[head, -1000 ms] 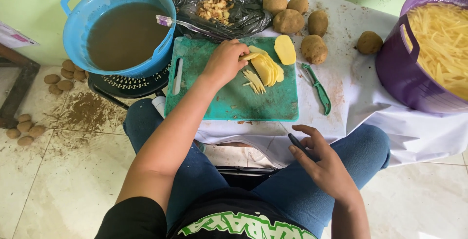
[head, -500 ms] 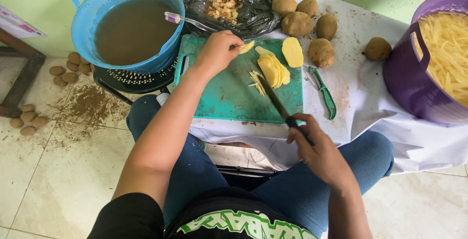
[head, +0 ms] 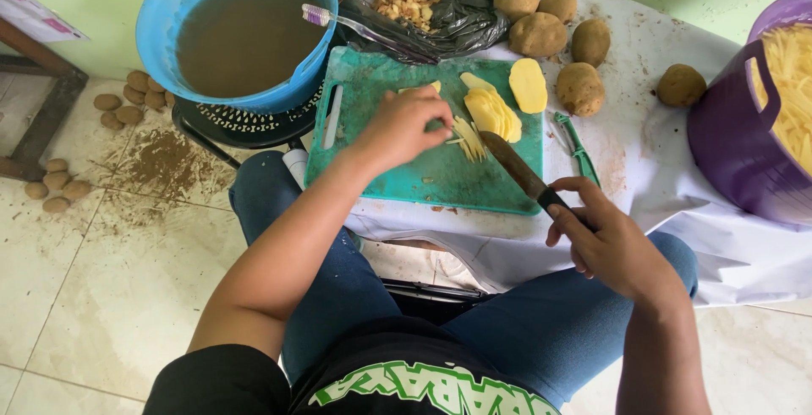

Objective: Slicing peeled potatoes into thin strips on a cutting board using a knife.

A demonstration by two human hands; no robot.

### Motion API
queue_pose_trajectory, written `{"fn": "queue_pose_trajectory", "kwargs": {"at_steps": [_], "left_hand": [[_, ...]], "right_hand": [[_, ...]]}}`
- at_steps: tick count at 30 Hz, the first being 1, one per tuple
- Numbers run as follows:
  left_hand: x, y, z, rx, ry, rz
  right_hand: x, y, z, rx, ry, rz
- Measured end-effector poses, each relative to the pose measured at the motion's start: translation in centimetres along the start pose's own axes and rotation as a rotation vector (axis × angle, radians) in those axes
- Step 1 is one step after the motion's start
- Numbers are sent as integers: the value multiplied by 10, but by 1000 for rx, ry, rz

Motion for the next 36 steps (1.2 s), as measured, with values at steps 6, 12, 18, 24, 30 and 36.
{"fn": "queue_pose_trajectory", "kwargs": {"at_steps": [6, 12, 18, 24, 30, 36], "left_hand": [[5, 15, 29, 119, 22, 45], [7, 20, 38, 199, -33, 30], [11, 23, 46, 294, -64, -4], [11, 25, 47, 334, -13, -26], [9, 24, 48, 299, 7, -57], [8, 25, 49, 328, -7, -39]], "right_hand": [[14, -12, -21, -60, -101, -56], [2, -1, -14, 7, -9, 27], [-10, -2, -15, 24, 62, 42], [16, -45, -47, -239, -100, -57], [39, -81, -50, -520, -334, -121], [31, -87, -36, -589, -401, -135]]}}
Point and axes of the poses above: each hand's wrist, its own y-axis away from the middle knuckle, its own z-axis out of the palm, x = y × z, the point moved 1 cm from there along -y, towards the middle knuckle, and after that the axes turned 12 degrees about z, right-handed, at the moved point
